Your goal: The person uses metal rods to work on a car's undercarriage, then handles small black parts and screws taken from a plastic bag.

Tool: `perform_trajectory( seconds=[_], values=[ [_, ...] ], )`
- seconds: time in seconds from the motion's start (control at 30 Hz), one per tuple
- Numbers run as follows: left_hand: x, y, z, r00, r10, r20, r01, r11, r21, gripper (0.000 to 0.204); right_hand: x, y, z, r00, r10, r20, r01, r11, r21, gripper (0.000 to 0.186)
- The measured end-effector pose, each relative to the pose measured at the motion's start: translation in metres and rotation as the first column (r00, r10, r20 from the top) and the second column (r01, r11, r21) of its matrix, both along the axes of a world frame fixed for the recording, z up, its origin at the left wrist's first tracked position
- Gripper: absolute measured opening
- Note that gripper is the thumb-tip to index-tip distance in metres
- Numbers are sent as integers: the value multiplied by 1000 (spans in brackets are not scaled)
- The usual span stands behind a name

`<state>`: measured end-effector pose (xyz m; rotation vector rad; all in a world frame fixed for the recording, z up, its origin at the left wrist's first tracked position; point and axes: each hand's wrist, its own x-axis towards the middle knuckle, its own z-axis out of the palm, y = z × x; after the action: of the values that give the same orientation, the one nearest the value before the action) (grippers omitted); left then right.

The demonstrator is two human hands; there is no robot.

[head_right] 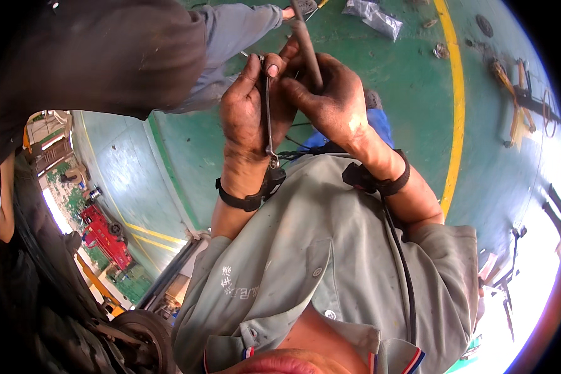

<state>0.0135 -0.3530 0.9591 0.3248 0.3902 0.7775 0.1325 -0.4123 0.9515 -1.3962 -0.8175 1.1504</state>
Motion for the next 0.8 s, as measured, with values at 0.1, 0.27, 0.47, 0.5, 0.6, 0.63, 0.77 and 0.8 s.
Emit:
perform_trajectory(
  seconds=[0.1, 0.27, 0.47, 0.5, 0.6, 0.63, 0.77, 0.8],
  values=[
    [30, -6, 0, 994, 89, 56, -81, 989, -126, 38, 40, -1, -3, 967, 66, -246, -82, 995, -57, 26],
    [65, -11, -1, 973, 206, 108, -188, 970, -153, 39, 85, 9, -6, 804, 53, -592, -106, 993, -55, 20],
    [90, -23, 8, 913, 355, 201, -298, 916, -268, 35, 126, 19, -6, 624, 21, -781, -170, 979, -110, 19],
    [90, -24, 12, 905, 369, 210, -304, 909, -286, 34, 130, 21, -8, 567, 75, -820, -215, 975, -59, 18],
    [88, -30, 15, 882, 404, 241, -348, 906, -242, 34, 132, 23, -3, 601, 52, -798, -198, 977, -86, 15],
    [87, -32, 17, 882, 410, 233, -361, 905, -225, 34, 132, 24, -1, 605, 56, -794, -199, 977, -82, 16],
    [75, -40, 28, 877, 437, 198, -412, 898, -155, 34, 130, 21, -6, 578, 133, -805, -256, 966, -24, 12],
    [73, -43, 30, 875, 448, 185, -428, 893, -141, 34, 131, 19, -5, 572, 129, -810, -261, 965, -31, 11]
  ],
)
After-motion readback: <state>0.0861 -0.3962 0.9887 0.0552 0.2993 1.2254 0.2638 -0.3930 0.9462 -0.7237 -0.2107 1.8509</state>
